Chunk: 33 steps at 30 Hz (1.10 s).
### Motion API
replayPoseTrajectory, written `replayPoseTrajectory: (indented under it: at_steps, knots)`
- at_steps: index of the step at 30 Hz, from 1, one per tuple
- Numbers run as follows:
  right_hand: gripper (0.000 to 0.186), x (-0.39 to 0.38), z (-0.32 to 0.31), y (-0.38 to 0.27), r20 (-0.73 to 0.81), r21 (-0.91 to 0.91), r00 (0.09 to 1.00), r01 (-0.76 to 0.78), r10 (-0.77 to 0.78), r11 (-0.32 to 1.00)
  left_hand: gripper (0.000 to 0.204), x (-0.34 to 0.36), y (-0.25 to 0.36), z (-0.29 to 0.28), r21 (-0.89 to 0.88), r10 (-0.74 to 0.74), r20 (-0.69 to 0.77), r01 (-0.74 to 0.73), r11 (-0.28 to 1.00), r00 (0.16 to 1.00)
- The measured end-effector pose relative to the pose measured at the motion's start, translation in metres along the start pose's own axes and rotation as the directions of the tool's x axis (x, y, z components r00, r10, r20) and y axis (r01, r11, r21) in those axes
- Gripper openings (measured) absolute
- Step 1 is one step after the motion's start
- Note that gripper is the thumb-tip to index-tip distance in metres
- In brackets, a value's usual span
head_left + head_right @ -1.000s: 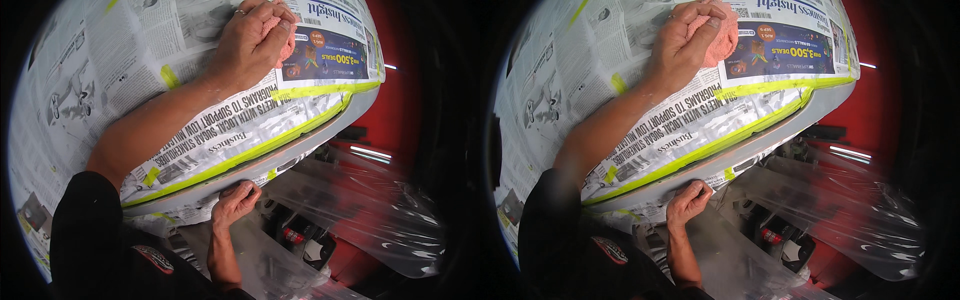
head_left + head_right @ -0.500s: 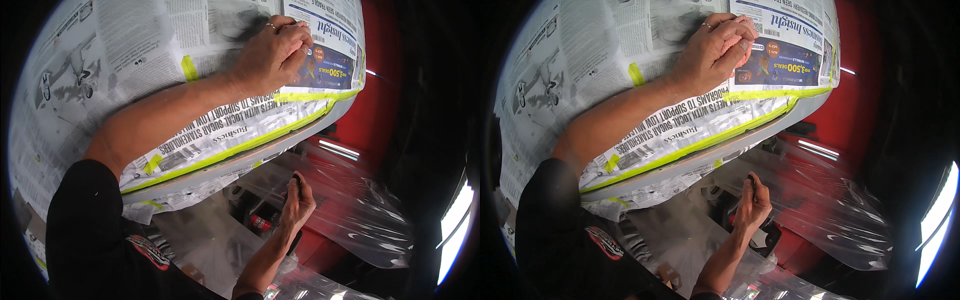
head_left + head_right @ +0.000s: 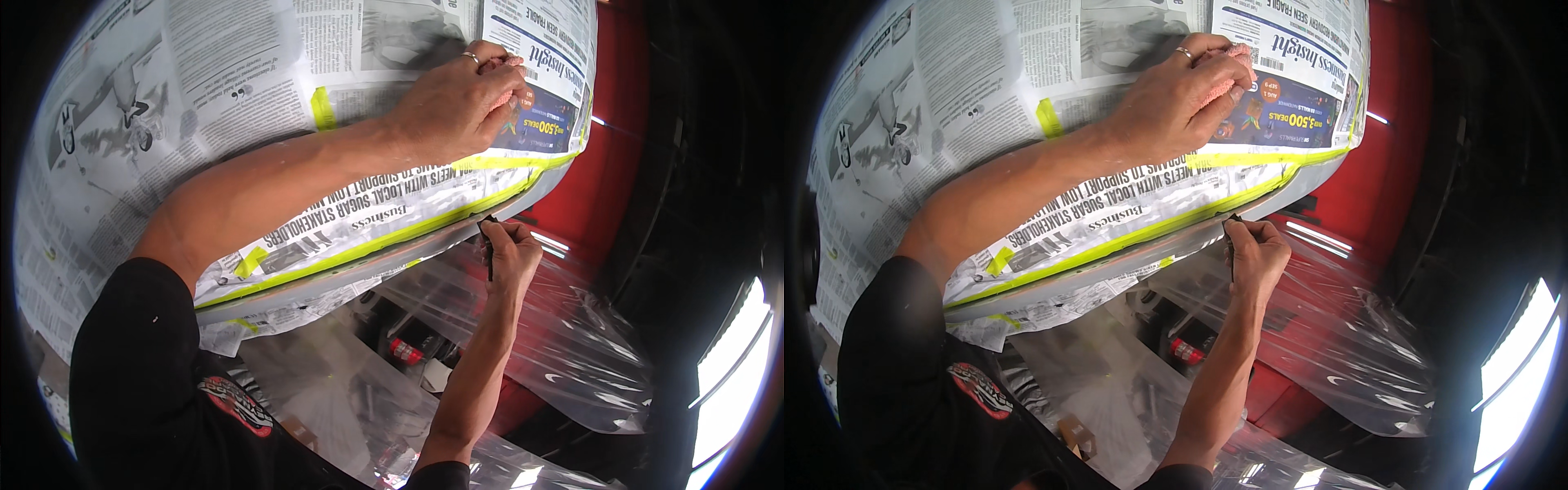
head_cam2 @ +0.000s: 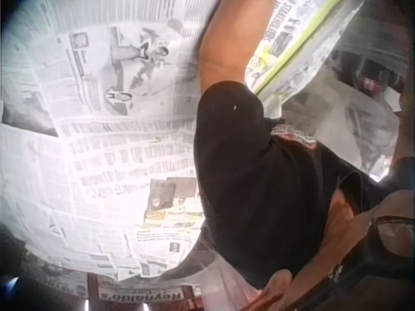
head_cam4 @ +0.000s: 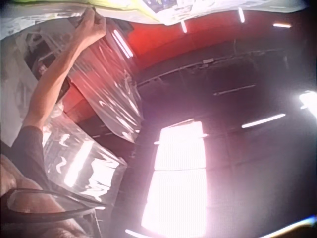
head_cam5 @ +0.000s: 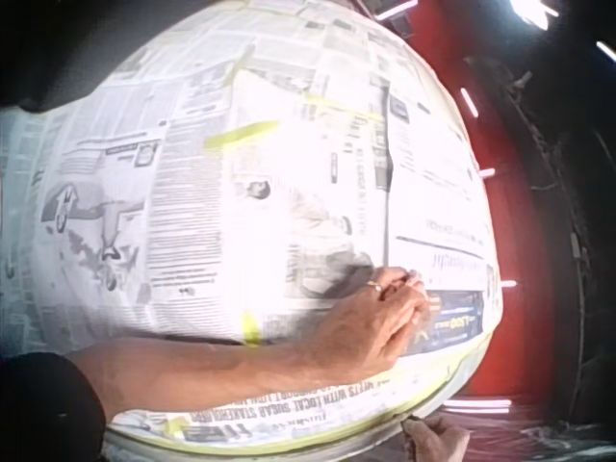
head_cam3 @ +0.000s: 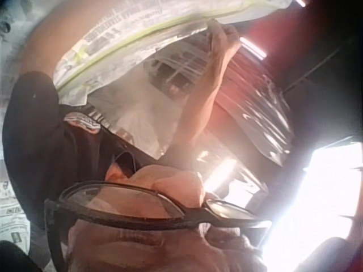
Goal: The person applies and smooths body filler along the edges of a car hood covered with newspaper and masking tape. They use a pink cloth to wipe the surface and a metal scraper to level the filler, repeatedly dipping the scraper into a pink bucket to clean it.
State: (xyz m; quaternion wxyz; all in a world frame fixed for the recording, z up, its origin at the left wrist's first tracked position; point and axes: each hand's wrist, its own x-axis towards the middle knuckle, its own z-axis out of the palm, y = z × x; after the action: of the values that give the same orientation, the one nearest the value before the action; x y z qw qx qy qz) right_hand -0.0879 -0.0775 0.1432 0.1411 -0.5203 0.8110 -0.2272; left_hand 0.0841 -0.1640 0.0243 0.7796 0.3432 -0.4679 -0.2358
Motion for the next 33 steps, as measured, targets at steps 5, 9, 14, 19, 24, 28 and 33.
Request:
replayPoseTrajectory:
  at_steps: [5, 9, 14, 19, 24, 28, 33]
  knots:
    - [0.016, 0.011, 0.009, 0.011, -0.010, -0.130, 0.993, 0.116, -0.118, 0.985, 0.018, 0.000, 0.000, 0.000, -0.021, 0.000, -0.010, 0.000, 1.000, 1.000]
    - [0.014, 0.011, 0.016, 0.012, -0.081, -0.304, 0.979, 0.154, -0.187, 0.940, 0.018, 0.000, -0.001, 0.002, -0.004, 0.031, -0.015, -0.031, 1.000, 0.999]
    - [0.018, 0.003, 0.032, 0.016, -0.184, -0.299, 0.965, 0.124, -0.185, 0.946, 0.018, 0.002, 0.000, 0.000, 0.016, 0.031, -0.015, -0.031, 0.999, 0.999]
    - [0.016, -0.014, 0.038, 0.025, -0.120, -0.050, 0.992, 0.035, -0.041, 0.998, 0.018, -0.001, 0.000, 0.000, -0.007, -0.032, 0.026, 0.032, 0.999, 0.999]
    - [0.013, 0.014, 0.028, 0.029, -0.194, 0.074, 0.981, 0.016, -0.001, 0.997, 0.018, -0.002, -0.004, 0.003, 0.014, 0.051, -0.006, -0.051, 0.999, 0.999]
    - [0.009, -0.014, 0.044, 0.036, -0.182, -0.140, 0.939, 0.270, -0.293, 0.952, 0.018, -0.002, -0.005, 0.004, 0.028, 0.036, -0.004, -0.036, 0.999, 0.999]
    - [0.011, 0.006, 0.034, 0.029, -0.210, 0.004, 0.971, 0.114, -0.111, 0.993, 0.019, -0.002, -0.002, 0.004, 0.018, 0.049, 0.022, -0.050, 0.999, 0.999]
